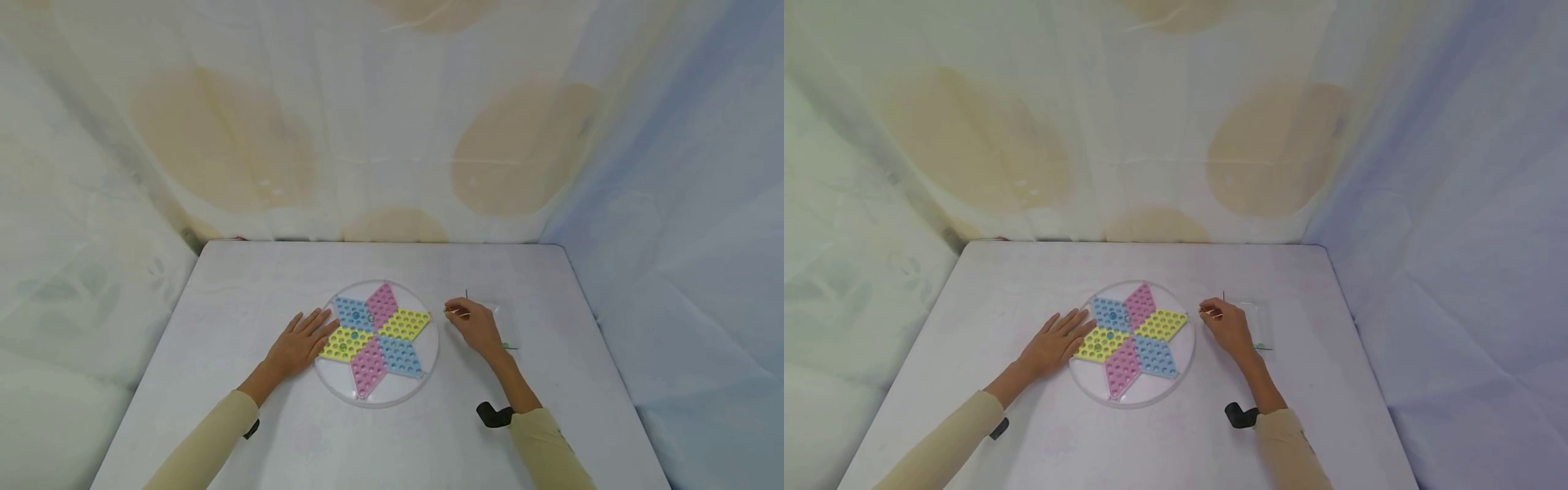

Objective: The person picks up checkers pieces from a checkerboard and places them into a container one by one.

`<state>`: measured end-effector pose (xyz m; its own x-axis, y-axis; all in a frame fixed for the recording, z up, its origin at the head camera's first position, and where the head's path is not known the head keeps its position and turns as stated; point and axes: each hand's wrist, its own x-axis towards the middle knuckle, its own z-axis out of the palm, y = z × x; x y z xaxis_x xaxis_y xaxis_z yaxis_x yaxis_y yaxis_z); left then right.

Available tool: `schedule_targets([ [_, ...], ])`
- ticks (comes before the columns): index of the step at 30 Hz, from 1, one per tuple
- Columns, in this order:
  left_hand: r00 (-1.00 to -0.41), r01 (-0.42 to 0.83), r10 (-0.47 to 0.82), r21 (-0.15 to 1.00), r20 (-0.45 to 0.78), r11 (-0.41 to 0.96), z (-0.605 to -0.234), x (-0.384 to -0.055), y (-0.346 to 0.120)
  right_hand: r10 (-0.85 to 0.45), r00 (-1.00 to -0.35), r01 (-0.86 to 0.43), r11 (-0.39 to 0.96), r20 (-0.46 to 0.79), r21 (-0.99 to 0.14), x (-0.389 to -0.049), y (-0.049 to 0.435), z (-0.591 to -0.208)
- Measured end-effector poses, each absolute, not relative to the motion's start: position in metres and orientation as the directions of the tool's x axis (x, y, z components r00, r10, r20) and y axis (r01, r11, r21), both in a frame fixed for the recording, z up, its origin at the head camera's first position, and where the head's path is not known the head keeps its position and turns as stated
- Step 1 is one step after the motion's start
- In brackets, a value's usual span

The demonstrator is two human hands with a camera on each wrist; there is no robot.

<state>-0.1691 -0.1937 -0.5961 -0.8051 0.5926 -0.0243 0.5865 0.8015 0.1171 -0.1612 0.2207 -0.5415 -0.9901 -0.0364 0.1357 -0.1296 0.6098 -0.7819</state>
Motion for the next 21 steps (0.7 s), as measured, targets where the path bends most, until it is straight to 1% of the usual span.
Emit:
schedule_targets([
  [5,-0.804,0.589,0.595,0.126,-0.017,0.799,-0.597,-0.17,-0.193,-0.024,-0.991,-0.119,0.619,0.133,-0.776,-0.159,0.233,-0.542],
  [14,-0.792,0.608,0.609,0.142,0.036,0.781,-0.594,-0.169,-0.192,-0.007,-0.988,-0.123,0.621,0.152,-0.774,-0.155,0.257,-0.542],
  [21,-0.799,0.596,0.601,0.14,0.008,0.791,-0.595,-0.169,-0.192,0.003,-0.989,-0.112,0.647,0.15,-0.754,-0.15,0.271,-0.546],
])
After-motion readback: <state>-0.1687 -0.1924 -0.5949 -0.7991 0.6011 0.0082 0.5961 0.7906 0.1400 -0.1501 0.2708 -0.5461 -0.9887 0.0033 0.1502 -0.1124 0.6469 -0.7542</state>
